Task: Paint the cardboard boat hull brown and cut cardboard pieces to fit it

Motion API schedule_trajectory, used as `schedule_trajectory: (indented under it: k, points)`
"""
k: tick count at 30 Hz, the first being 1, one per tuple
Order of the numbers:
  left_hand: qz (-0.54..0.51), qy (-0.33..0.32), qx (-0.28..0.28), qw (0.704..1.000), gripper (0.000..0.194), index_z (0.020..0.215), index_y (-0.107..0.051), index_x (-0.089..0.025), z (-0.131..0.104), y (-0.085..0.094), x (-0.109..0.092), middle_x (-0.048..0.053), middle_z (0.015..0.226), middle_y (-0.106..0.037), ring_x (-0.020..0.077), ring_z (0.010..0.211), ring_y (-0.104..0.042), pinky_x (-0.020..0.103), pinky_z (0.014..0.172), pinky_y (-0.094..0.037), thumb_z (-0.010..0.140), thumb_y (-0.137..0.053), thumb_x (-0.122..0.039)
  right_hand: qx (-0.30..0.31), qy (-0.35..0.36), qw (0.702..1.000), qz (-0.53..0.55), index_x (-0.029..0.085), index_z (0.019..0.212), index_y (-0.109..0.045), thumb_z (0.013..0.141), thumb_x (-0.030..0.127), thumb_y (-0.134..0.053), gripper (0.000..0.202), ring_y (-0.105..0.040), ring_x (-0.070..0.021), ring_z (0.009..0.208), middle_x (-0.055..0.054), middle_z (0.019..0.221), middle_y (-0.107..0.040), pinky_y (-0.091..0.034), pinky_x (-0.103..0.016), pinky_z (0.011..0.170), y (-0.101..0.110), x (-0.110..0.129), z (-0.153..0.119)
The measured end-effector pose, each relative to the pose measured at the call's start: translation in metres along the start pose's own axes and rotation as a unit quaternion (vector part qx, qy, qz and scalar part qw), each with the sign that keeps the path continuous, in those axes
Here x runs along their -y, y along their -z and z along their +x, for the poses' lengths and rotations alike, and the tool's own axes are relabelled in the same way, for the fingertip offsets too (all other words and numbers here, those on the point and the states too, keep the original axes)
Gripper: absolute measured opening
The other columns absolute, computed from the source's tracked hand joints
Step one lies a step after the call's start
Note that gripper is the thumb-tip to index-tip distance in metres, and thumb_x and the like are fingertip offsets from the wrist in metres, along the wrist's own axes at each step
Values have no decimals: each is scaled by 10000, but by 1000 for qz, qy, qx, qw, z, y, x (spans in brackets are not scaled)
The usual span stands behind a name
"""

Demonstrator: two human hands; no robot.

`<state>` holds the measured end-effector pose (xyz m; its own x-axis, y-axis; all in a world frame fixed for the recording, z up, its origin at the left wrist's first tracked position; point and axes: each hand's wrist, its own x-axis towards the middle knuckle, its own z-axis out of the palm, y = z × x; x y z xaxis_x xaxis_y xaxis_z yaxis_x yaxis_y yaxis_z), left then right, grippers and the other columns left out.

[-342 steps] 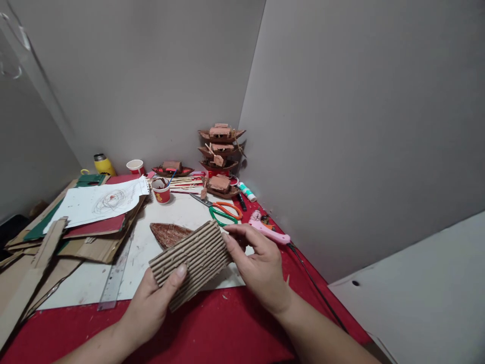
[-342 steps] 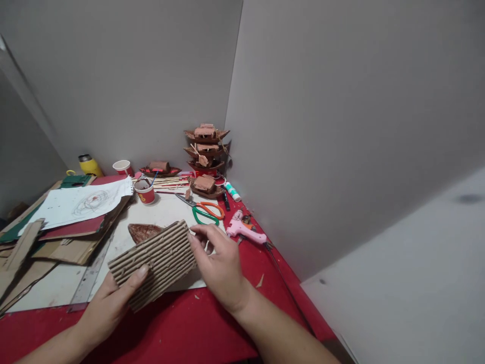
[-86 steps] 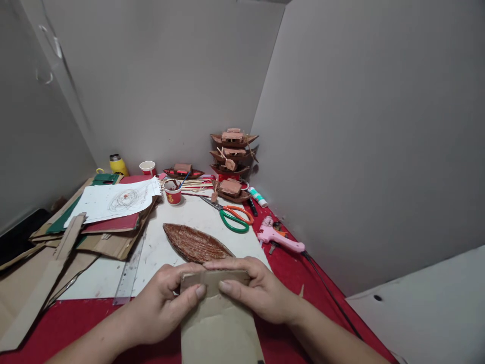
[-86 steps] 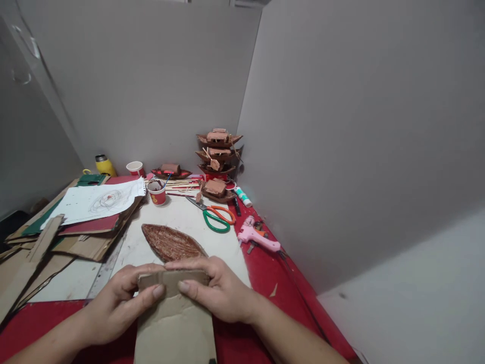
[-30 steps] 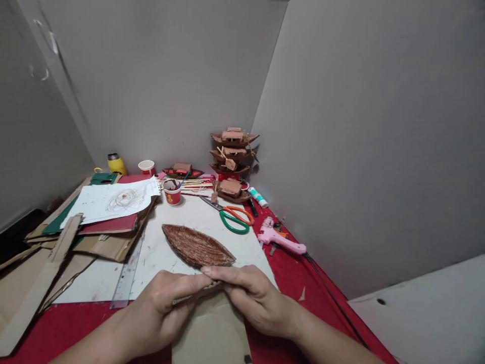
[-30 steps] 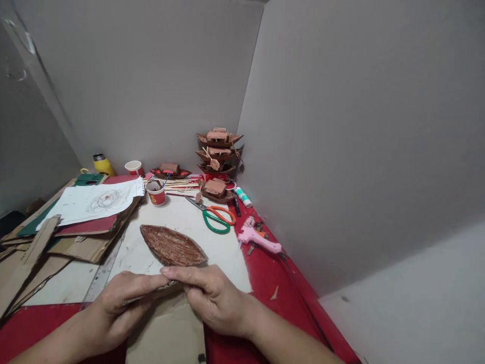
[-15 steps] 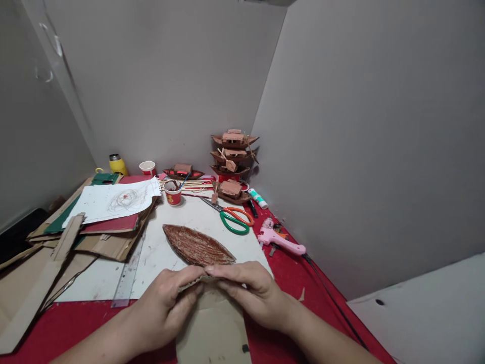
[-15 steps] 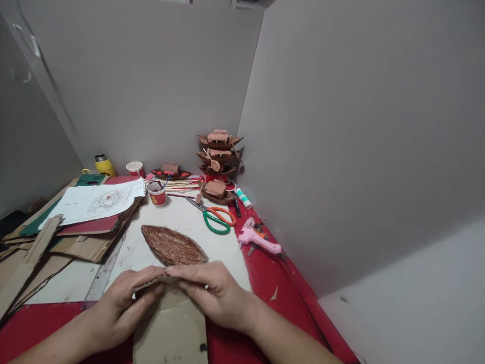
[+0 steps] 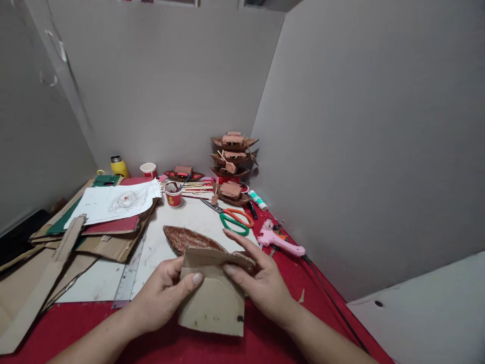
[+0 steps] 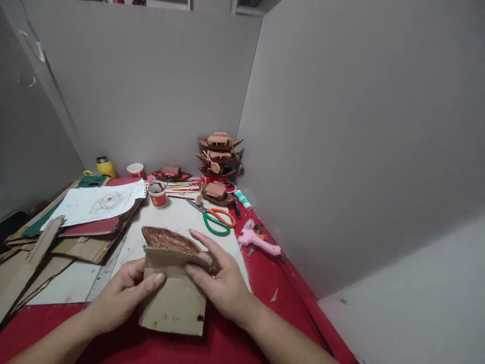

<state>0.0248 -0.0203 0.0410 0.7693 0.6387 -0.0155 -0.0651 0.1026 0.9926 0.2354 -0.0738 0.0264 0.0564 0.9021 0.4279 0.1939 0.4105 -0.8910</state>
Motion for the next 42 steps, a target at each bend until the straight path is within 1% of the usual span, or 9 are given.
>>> schedule_trajectory:
  k: [6, 11, 17, 20, 23, 28, 33, 39, 42]
  points:
    - [194, -119, -56, 972, 233, 978, -694, -159, -3, -1, -2, 29, 808, -670, 152, 722, -612, 223, 654, -498, 947, -502, -287, 110, 24, 993, -27, 193, 1032, -736, 920, 281, -603, 194, -730, -180, 806, -52, 912, -780, -589, -244, 727, -2, 3, 3]
    - [289, -236, -53, 926, 250, 1019, -680, -168, -4, 1, 1, 21, 763, -669, 145, 694, -638, 215, 669, -483, 900, -464, -130, 111, 154, 982, -20, 232, 1158, -687, 916, 353, -613, 281, -750, -195, 882, -85, 1016, -776, -585, -233, 784, -1, -1, -1]
    - [95, -50, -11, 994, 237, 1090, -674, -171, 2, 2, 1, 49, 942, -716, 177, 867, -646, 260, 772, -514, 907, -588, -295, 85, 28, 996, -27, 197, 996, -744, 916, 315, -613, 193, -720, -169, 764, -51, 878, -772, -578, -232, 697, -2, 1, 3]
    - [18, 5, 30, 999, 323, 1141, -646, -155, 1, 0, 1, 49, 910, -712, 176, 829, -650, 279, 757, -523, 913, -581, -375, 80, -39, 996, -3, 191, 1019, -729, 880, 338, -656, 215, -690, -172, 798, -38, 908, -749, -567, -252, 710, -1, 4, 6]
    - [89, -53, -10, 995, 296, 1106, -660, -155, 0, -3, -1, 39, 911, -690, 158, 812, -610, 257, 761, -498, 915, -578, -367, 124, -77, 988, 40, 188, 1100, -699, 817, 356, -725, 331, -671, -198, 900, -48, 1009, -731, -558, -279, 786, 1, 3, 5]
    - [145, -69, -20, 987, 230, 1037, -650, -155, -1, -3, -1, 16, 848, -637, 141, 772, -552, 227, 711, -479, 916, -561, -329, 170, -134, 975, 49, 159, 955, -724, 830, 444, -695, 312, -618, -158, 744, -20, 851, -697, -536, -226, 639, 3, -1, 0]
    - [193, -101, -22, 976, 136, 850, -605, -154, -3, -4, -2, -18, 710, -533, 110, 623, -476, 193, 575, -428, 898, -487, -200, 215, -54, 975, 13, 129, 927, -730, 884, 437, -623, 329, -639, -156, 709, -50, 823, -714, -525, -212, 649, 3, 4, 4]
    - [257, -208, -29, 943, 207, 965, -632, -152, -4, -7, -7, -16, 695, -604, 102, 600, -535, 185, 596, -421, 802, -540, -64, 183, 23, 980, 76, 220, 1191, -692, 803, 393, -748, 428, -716, -215, 965, -84, 1083, -754, -533, -298, 898, -1, -10, -1]
    - [226, -185, -26, 956, 170, 956, -649, -153, -3, -6, -6, 0, 719, -627, 118, 626, -576, 199, 618, -462, 825, -558, -94, 171, 19, 980, 97, 256, 1189, -697, 811, 378, -747, 401, -703, -220, 1026, -71, 1142, -740, -524, -315, 937, -2, -11, -1]
